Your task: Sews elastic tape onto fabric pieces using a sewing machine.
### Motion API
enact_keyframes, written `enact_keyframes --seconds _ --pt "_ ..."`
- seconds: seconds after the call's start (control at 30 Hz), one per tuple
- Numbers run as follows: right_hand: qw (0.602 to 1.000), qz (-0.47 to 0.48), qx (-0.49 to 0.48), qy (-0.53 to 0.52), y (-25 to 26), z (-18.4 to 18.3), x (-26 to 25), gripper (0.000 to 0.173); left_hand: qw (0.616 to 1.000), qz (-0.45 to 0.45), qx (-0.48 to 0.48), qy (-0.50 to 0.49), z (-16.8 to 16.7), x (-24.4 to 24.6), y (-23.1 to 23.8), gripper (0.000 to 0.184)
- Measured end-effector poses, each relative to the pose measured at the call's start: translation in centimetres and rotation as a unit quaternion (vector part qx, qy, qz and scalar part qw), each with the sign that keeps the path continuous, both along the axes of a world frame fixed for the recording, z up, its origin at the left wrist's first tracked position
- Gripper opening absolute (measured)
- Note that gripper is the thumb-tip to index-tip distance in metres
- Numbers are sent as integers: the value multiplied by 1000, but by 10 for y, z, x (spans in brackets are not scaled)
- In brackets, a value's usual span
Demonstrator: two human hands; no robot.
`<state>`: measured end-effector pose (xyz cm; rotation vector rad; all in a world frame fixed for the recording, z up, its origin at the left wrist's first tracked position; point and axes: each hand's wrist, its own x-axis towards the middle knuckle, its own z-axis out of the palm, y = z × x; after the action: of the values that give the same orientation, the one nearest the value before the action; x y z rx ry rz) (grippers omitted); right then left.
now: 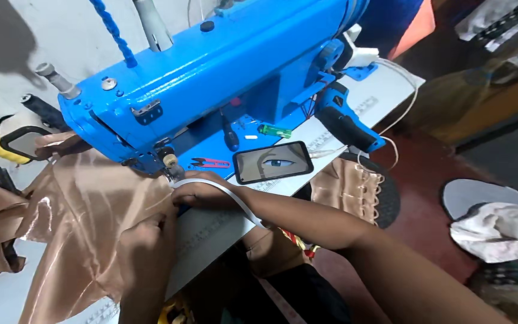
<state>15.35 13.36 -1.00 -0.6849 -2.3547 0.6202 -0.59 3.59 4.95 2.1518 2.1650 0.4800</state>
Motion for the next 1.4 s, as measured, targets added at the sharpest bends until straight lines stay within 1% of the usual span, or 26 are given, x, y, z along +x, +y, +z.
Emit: enact_keyframes --seconds 0.07,0.13,0.23,0.37,0.47,0.57,0.63,0.87,0.97,1.1,1.27,1.4 --pt "1000 -2 -9 -10 -1 3 -1 25 1000 2 0 1 -1 -1 0 44" --pt "1000 -5 3 -2 0 -1 -3 24 1000 6 0 16 -3 -1 0 44" --pt "1000 0 19 13 1 -3 -4 22 998 -1 26 54 -9 1 0 41" --pt "999 5 28 18 2 -4 -3 22 996 -7 49 70 -14 2 3 43" --pt "999 2 35 28 2 -6 -3 21 995 -40 70 57 -16 -4 4 42" --pt "999 1 28 38 1 -5 -3 20 994 -65 80 38 -15 -9 3 34" --pt "998 4 32 50 2 -7 -4 19 992 -72 103 31 -19 -12 3 32" --pt "995 6 41 86 1 -10 -7 14 987 -27 156 40 -28 -10 9 36" --pt "996 6 29 78 1 -9 -7 15 984 -28 170 34 -29 -10 12 39" --pt "997 4 25 71 1 -10 -7 17 985 -26 169 -1 -28 -11 13 43" --pt "996 4 22 89 0 -12 -8 17 991 -15 125 -48 -22 -12 12 33" --pt "997 3 4 78 -1 -10 -9 20 992 -8 119 -40 -20 -12 9 24"
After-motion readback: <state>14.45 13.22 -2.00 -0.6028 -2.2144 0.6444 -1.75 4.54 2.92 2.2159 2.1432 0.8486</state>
